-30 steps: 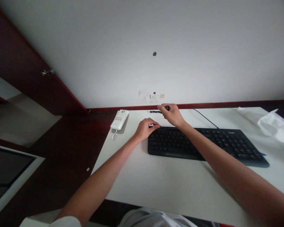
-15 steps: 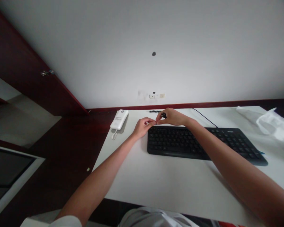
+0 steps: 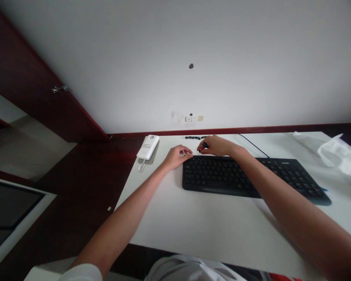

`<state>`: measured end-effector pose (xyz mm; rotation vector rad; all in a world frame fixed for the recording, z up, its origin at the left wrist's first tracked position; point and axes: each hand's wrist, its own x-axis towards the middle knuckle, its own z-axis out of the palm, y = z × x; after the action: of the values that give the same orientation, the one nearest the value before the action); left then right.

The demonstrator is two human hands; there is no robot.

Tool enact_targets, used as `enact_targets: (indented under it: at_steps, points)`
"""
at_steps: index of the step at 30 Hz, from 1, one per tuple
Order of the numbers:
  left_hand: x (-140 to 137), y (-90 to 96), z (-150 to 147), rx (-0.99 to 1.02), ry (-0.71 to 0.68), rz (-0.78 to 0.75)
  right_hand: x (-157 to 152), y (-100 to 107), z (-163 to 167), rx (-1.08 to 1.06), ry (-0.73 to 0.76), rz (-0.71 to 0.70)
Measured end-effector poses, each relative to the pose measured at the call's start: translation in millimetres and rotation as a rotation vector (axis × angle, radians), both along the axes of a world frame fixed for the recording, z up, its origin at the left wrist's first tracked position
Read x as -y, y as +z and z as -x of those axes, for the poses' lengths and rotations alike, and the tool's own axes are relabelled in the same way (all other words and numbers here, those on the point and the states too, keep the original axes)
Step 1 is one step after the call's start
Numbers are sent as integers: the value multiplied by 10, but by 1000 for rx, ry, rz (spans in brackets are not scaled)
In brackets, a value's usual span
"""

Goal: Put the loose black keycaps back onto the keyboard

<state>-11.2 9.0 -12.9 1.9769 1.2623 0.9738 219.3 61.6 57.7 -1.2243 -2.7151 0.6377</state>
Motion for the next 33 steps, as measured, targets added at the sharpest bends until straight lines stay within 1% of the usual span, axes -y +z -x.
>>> enact_targets:
  at_steps: [4,7,10,16,20,28,33]
  points:
    - [-4,1,-13,-47,-40,19,27,36,2,31,30,-15]
    - [-3,-3,-36,-75,-35,29,86,81,42,40,51,-51]
    - [-2,-5,-40,-100,-25,30,152,119,90,54,40,-69]
    - [-10,-15,-12,-99,-36,-16,234,135,142,-44,-6,-49]
    - [-19,-31,-9,-103,-23,-25,254,111,165,-58,-1,-42]
    - [-21,-37,-8,-145,-13,-31,284,109,220,44,9,-87]
    - [-27,-44,-4,-154,-13,-35,314,106,253,147,25,-129]
